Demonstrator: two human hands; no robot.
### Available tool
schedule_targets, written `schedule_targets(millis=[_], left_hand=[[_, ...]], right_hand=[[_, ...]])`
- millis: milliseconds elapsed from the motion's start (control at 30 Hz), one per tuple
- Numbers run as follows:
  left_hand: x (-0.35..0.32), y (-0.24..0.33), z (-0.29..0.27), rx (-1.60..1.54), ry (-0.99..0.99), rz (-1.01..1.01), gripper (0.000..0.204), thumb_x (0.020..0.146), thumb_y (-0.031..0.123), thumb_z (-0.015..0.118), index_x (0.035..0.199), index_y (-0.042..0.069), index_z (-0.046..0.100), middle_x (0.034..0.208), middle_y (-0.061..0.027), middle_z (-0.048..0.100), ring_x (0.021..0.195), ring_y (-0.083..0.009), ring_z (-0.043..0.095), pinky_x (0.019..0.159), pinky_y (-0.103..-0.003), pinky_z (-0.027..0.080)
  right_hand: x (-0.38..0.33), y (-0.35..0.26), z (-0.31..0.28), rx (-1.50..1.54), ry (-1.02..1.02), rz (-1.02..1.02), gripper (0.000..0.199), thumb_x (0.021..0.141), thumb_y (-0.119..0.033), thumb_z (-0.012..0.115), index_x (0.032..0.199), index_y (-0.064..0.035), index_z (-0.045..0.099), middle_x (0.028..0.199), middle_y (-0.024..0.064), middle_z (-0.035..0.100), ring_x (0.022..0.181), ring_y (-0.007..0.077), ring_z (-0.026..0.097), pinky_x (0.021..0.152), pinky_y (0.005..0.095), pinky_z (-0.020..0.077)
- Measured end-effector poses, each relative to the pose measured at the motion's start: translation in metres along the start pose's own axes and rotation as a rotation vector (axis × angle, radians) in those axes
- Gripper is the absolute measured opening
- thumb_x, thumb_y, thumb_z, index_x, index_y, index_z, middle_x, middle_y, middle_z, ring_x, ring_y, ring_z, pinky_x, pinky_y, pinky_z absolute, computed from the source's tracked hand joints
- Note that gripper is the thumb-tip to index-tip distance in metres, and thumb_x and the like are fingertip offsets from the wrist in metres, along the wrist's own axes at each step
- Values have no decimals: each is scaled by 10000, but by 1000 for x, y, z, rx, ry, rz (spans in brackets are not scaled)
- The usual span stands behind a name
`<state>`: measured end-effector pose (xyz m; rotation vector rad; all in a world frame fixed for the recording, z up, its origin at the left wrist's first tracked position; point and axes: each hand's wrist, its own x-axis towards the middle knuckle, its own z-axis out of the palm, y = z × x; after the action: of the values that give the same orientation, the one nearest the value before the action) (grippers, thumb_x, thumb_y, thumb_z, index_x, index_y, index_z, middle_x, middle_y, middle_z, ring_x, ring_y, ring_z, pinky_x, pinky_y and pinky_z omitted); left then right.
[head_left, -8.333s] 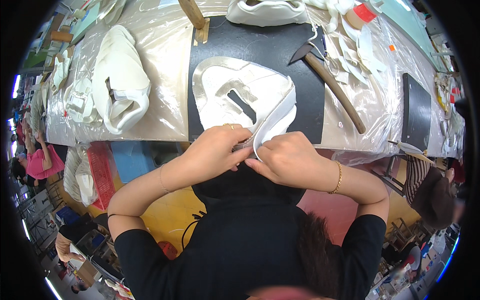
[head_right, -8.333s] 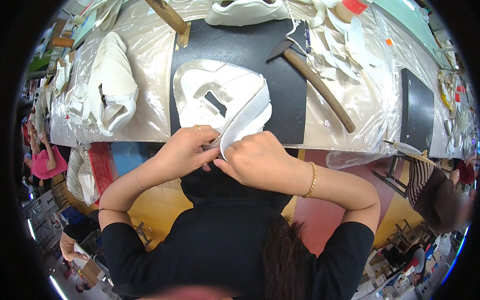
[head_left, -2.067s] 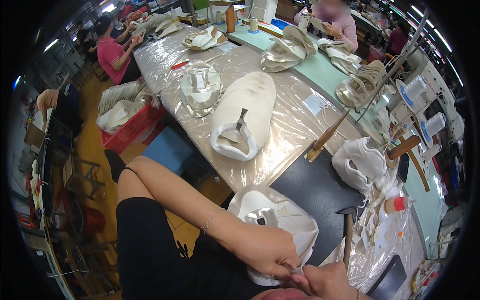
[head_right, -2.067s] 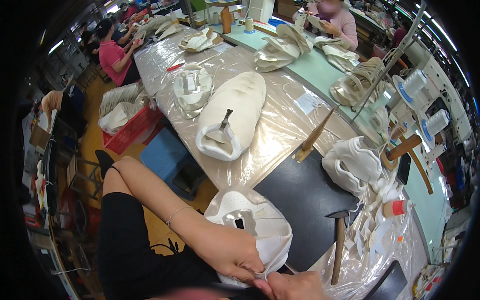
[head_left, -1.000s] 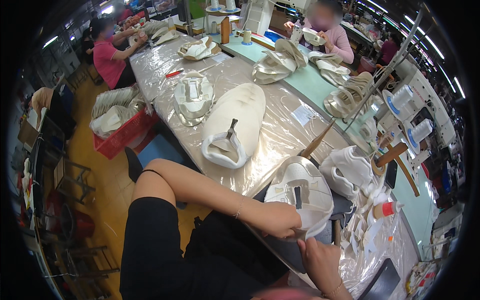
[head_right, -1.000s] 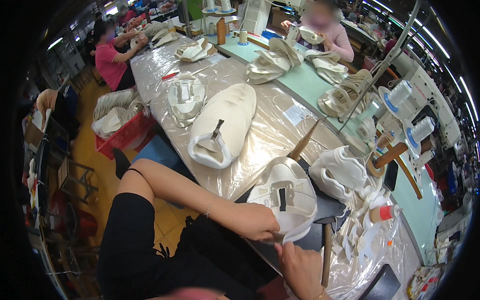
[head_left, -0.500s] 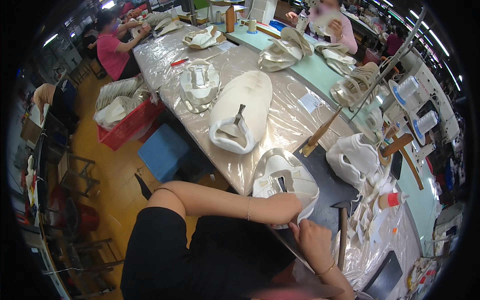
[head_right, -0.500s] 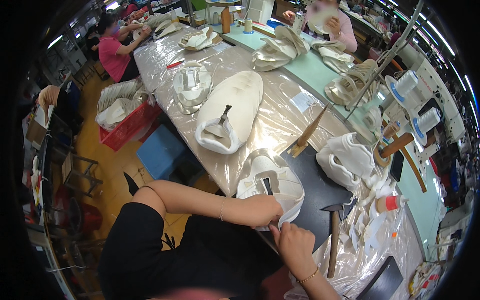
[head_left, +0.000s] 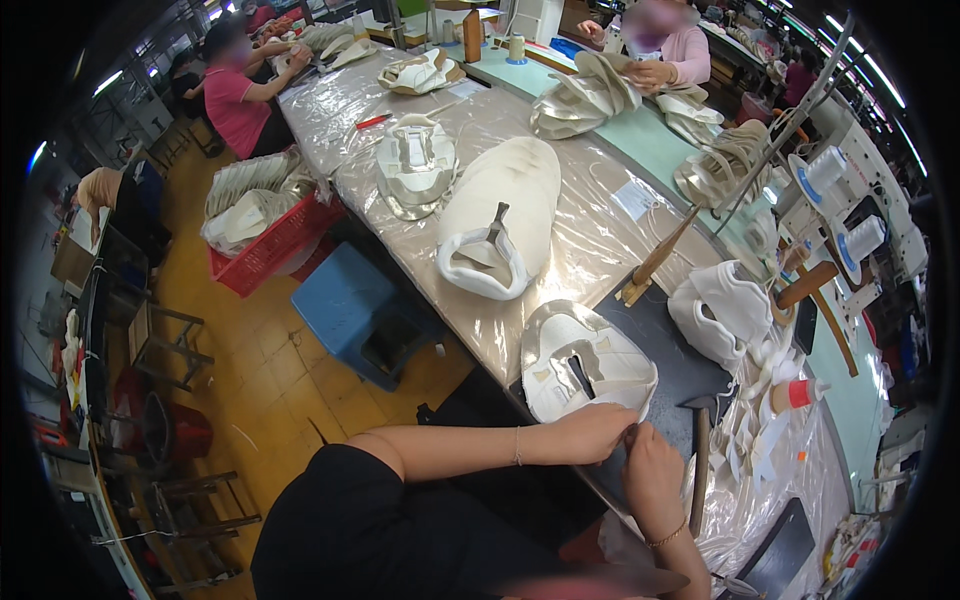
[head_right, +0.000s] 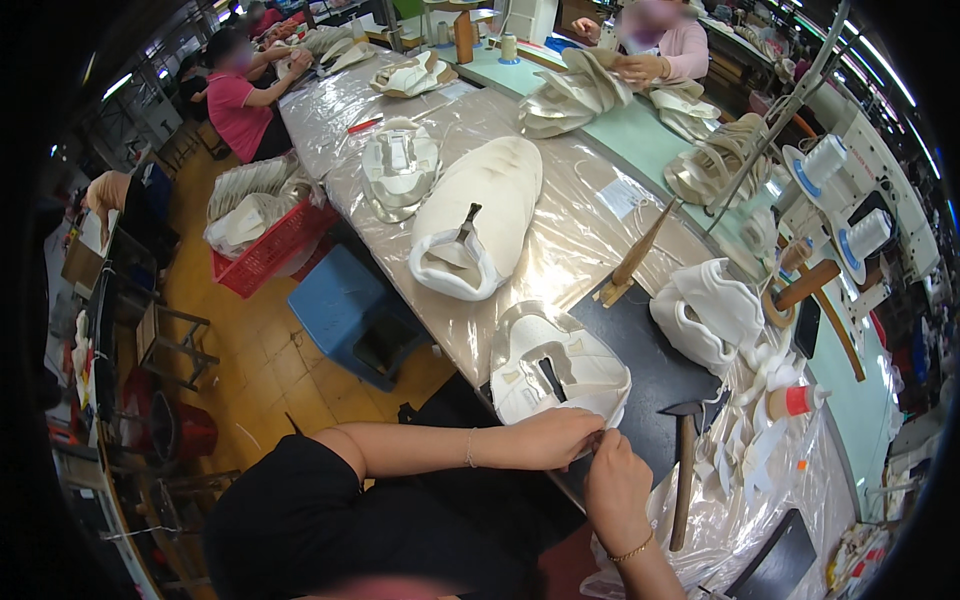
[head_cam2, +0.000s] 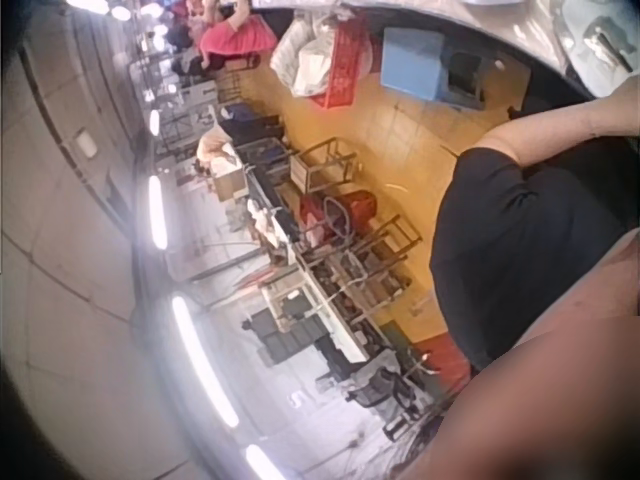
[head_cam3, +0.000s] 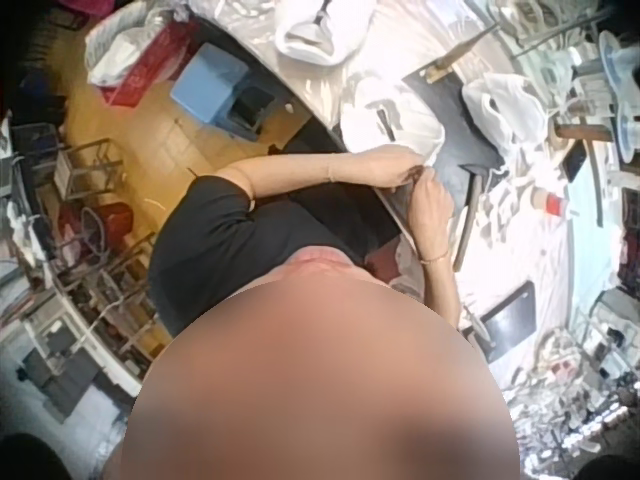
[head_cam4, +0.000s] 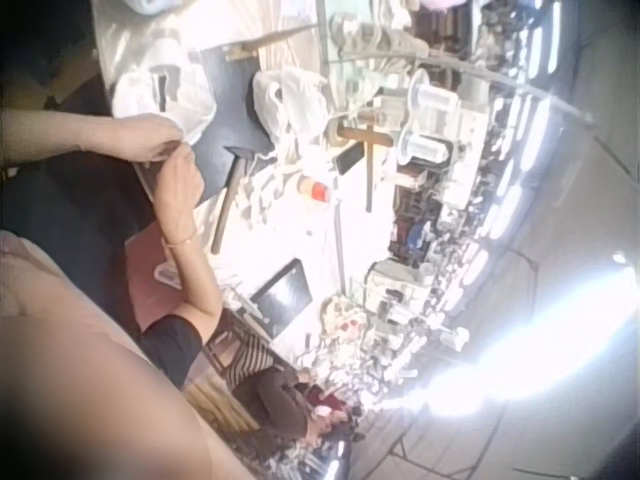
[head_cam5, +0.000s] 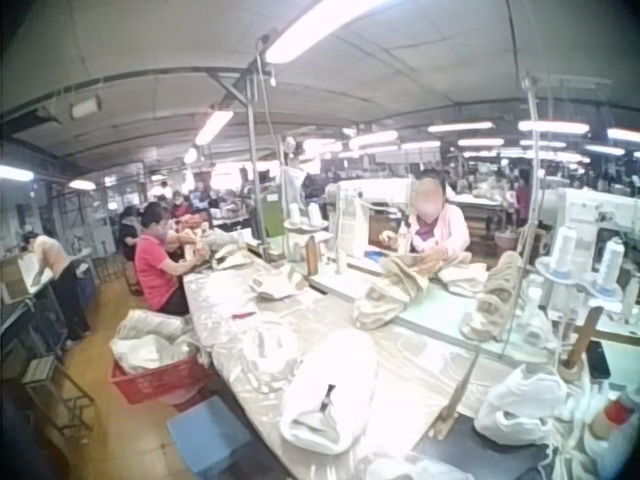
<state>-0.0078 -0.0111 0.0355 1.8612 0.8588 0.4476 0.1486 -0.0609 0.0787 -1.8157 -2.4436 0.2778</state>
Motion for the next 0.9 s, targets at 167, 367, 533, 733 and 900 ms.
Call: schedule_targets(millis=[167,367,533,733,900], left_hand=[[4,-1,-16,-173,-132,-40,132,855,27,543,969,-40,539,819,-169,621,646,-267,686,607,-372,540],[4,-9,-14,-147,-131,57,195,824,38,607,992,-40,545,856,-164,640,638,-243,693,591,-356,547],[3,1,-10,-299,-152,-66,248,833,32,632,1067,-8,559,868,-163,643,595,-225,676,554,-348,544],[5,2,-12,-194,-186,-74,261,833,57,655,1073,16,562,837,-162,649,610,-275,674,570,-403,542],[-5,4,-21,247,-116,223,216,852,177,647,1001,42,568,803,-189,651,719,-402,653,654,-482,516]], right_hand=[[7,8,13,43,94,1,146,911,-172,560,862,-50,498,745,152,630,582,363,621,527,463,476],[11,26,30,139,137,14,321,937,-335,595,790,-61,512,594,142,599,553,367,606,513,470,444],[15,41,25,399,-94,136,440,902,-443,643,759,-27,622,585,152,607,565,381,613,533,466,453],[19,43,13,441,-218,111,430,899,-429,652,739,-32,694,570,163,606,552,375,617,527,435,467],[5,22,4,365,-69,0,443,897,-395,672,648,-29,654,554,175,575,504,367,591,486,418,447]])
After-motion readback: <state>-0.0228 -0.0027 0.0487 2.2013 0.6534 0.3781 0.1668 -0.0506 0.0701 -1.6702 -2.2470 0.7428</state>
